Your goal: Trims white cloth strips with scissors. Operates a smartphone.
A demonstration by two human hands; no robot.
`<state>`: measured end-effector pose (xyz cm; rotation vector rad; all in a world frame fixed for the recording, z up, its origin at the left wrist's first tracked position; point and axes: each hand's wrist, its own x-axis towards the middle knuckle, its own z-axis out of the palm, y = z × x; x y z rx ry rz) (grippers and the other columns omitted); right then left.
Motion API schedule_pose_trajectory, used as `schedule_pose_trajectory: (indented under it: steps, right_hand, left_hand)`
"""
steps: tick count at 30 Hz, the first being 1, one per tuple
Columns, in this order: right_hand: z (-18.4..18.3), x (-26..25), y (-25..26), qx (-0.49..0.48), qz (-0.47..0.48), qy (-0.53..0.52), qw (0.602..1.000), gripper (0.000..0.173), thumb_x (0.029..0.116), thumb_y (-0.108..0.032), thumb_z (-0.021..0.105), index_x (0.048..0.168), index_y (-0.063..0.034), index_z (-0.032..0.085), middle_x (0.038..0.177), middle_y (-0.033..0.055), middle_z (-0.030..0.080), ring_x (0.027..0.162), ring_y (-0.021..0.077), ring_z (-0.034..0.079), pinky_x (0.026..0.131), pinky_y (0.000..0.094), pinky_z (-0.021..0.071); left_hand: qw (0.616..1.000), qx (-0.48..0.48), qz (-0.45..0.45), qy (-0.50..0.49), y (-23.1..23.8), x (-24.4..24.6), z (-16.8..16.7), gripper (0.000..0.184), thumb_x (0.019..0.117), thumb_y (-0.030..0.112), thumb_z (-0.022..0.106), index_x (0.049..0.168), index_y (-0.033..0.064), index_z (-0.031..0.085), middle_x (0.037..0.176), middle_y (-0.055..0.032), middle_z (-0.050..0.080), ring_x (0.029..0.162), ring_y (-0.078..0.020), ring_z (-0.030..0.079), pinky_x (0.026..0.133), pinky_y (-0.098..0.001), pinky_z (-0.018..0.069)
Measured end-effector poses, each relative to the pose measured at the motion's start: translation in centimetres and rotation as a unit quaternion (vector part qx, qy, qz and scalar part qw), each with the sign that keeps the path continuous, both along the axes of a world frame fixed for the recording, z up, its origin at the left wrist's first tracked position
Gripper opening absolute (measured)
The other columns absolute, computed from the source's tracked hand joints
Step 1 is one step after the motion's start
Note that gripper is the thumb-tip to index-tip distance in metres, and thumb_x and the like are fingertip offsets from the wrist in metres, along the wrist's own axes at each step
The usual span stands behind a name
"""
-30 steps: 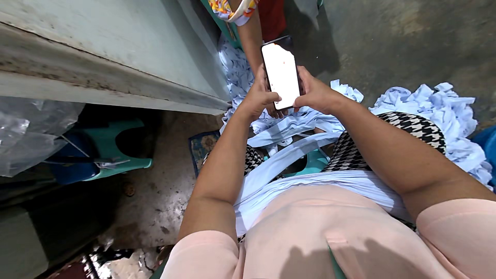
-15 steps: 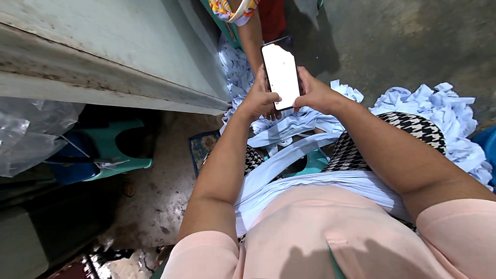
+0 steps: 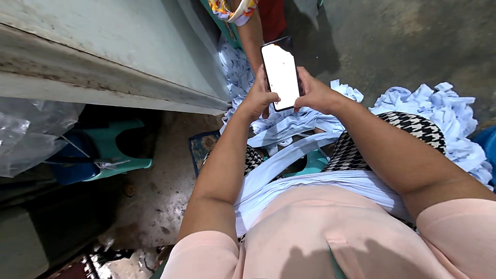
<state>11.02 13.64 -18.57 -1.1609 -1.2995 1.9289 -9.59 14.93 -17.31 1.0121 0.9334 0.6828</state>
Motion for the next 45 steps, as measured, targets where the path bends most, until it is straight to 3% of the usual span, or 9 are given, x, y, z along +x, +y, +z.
schedule_pose_trajectory:
  steps: [7,13,24,32,37,45]
  right_hand:
    - [0.00,0.03,0.02,-0.002,0.004,0.000,1.000,0.098,0.0679,0.014,0.063,0.152,-0.0154,0.024,0.133,0.0134,0.060,0.106,0.0271,0.069,0.068,0.0423,0.0627]
    - [-0.06,0.02,0.05,0.001,0.003,-0.001,1.000,0.097,0.0686,0.015,0.063,0.152,-0.0155,0.024,0.133,0.0136,0.060,0.106,0.0275,0.069,0.067,0.0426,0.0626]
    - [-0.18,0.09,0.00,0.004,0.002,0.007,1.000,0.098,0.0689,0.013,0.064,0.153,-0.0153,0.024,0.131,0.0135,0.062,0.102,0.0271,0.071,0.063,0.0400,0.0621]
    - [-0.04,-0.01,0.01,-0.002,-0.007,-0.010,1.000,0.093,0.0732,0.013,0.063,0.153,-0.0152,0.024,0.129,0.0149,0.062,0.097,0.0283,0.071,0.062,0.0406,0.0618]
    - [0.03,0.00,0.02,-0.006,-0.015,-0.017,1.000,0.084,0.0813,0.010,0.060,0.154,-0.0146,0.025,0.128,0.0152,0.063,0.093,0.0274,0.072,0.061,0.0394,0.0617]
    - [0.22,0.01,0.01,-0.004,-0.013,-0.017,1.000,0.080,0.0838,0.010,0.058,0.153,-0.0149,0.026,0.130,0.0142,0.063,0.095,0.0270,0.072,0.062,0.0387,0.0617]
  left_hand:
    - [1.000,0.002,-0.006,0.002,0.03,-0.10,-0.02,0.107,0.0710,-0.019,0.056,0.158,0.0162,0.005,0.141,-0.0151,0.054,0.112,-0.0248,0.067,0.083,-0.0424,0.0616]
    - [1.000,0.004,-0.011,-0.027,0.12,-0.20,-0.27,0.107,0.0711,-0.019,0.055,0.158,0.0140,0.004,0.144,-0.0151,0.051,0.117,-0.0231,0.064,0.091,-0.0421,0.0592]
    - [0.999,0.000,-0.015,-0.031,0.09,-0.16,-0.03,0.104,0.0712,-0.019,0.052,0.157,0.0145,0.006,0.139,-0.0147,0.055,0.111,-0.0233,0.067,0.086,-0.0417,0.0609]
    - [0.999,-0.003,-0.016,-0.028,0.07,-0.11,0.05,0.104,0.0731,-0.022,0.050,0.159,0.0142,0.003,0.143,-0.0153,0.052,0.115,-0.0239,0.066,0.089,-0.0425,0.0598]
    - [0.999,0.005,-0.024,-0.025,0.22,-0.25,-0.16,0.104,0.0730,-0.022,0.050,0.159,0.0141,0.003,0.144,-0.0161,0.051,0.117,-0.0249,0.065,0.089,-0.0430,0.0597]
    - [0.999,0.000,-0.026,-0.033,0.17,-0.21,0.07,0.105,0.0744,-0.023,0.051,0.159,0.0148,0.001,0.144,-0.0159,0.051,0.116,-0.0251,0.066,0.089,-0.0434,0.0601]
